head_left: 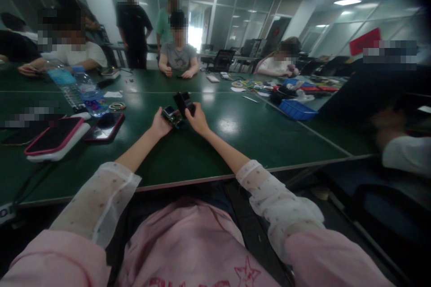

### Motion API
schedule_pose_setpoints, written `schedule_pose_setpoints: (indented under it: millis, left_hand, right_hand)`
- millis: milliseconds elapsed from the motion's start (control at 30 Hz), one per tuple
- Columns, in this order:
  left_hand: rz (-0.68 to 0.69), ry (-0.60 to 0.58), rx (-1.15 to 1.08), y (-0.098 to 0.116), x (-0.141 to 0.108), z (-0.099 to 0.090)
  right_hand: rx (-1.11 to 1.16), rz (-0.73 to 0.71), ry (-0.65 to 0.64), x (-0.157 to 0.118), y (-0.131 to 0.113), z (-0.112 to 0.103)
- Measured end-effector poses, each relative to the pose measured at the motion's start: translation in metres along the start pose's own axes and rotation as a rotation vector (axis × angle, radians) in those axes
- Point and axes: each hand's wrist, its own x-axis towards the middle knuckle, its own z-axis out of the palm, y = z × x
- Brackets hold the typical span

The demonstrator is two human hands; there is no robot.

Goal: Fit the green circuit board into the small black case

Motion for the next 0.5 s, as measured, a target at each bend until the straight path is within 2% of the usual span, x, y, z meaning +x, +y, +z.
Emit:
schedule_pose_setpoints:
  millis: [267, 500]
  left_hand:
    - [0.01, 0.033, -0.027, 0.006, -0.001, -0.001]
    - [-0.002, 0.048, -0.028, 0.005, 0.002, 0.001]
  right_hand:
    - [-0.044, 0.038, 0.014, 0.002, 0.007, 0.001]
    - [-0.129, 0.111, -0.102, 0.001, 0.016, 0.011]
